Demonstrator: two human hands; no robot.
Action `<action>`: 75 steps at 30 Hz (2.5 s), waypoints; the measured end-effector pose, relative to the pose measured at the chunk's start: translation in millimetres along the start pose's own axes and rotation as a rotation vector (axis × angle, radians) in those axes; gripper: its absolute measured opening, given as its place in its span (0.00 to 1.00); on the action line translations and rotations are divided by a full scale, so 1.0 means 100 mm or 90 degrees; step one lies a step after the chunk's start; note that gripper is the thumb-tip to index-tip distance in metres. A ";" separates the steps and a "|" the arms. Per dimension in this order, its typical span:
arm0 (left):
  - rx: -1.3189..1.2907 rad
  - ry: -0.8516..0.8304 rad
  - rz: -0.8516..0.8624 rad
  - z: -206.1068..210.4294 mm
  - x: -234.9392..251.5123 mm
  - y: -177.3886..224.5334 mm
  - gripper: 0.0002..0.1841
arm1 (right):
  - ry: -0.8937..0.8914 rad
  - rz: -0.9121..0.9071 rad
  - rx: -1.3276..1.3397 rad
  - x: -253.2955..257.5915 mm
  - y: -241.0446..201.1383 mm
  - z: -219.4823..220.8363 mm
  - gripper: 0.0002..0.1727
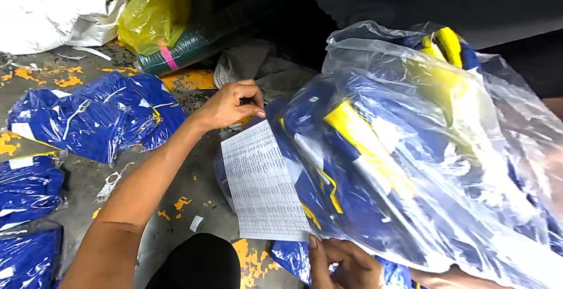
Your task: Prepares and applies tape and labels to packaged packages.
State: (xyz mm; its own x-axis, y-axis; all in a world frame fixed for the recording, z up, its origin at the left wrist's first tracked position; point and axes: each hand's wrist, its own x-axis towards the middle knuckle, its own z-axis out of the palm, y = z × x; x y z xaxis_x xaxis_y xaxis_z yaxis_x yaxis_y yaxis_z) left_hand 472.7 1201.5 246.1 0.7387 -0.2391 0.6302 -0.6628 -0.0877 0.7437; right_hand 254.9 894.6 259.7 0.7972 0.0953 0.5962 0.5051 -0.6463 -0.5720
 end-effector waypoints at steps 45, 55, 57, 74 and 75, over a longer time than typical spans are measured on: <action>-0.195 -0.225 -0.206 0.67 0.70 -0.72 0.32 | 0.157 0.068 -0.177 0.06 0.44 -0.14 0.20; -0.244 -0.304 -0.203 0.64 0.89 -0.85 0.18 | 0.137 0.056 -0.205 -0.04 0.54 -0.19 0.16; -0.202 -0.249 -0.189 0.59 0.81 -0.82 0.13 | 0.115 0.064 -0.187 -0.09 0.49 -0.26 0.11; 0.187 0.143 -0.020 1.22 -0.61 0.00 0.29 | -0.304 -0.257 -0.181 0.30 0.52 0.12 0.15; 0.167 0.139 -0.046 1.16 -0.60 0.02 0.28 | -0.307 -0.256 -0.136 0.29 0.47 0.06 0.14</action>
State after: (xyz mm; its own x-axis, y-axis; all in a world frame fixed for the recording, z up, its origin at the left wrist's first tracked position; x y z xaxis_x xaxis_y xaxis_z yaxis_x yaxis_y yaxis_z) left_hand 413.1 1103.9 184.2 0.7748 -0.0129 0.6321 -0.5959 -0.3489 0.7233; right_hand 303.7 871.8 246.9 0.6439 0.6568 0.3925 0.7571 -0.6211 -0.2028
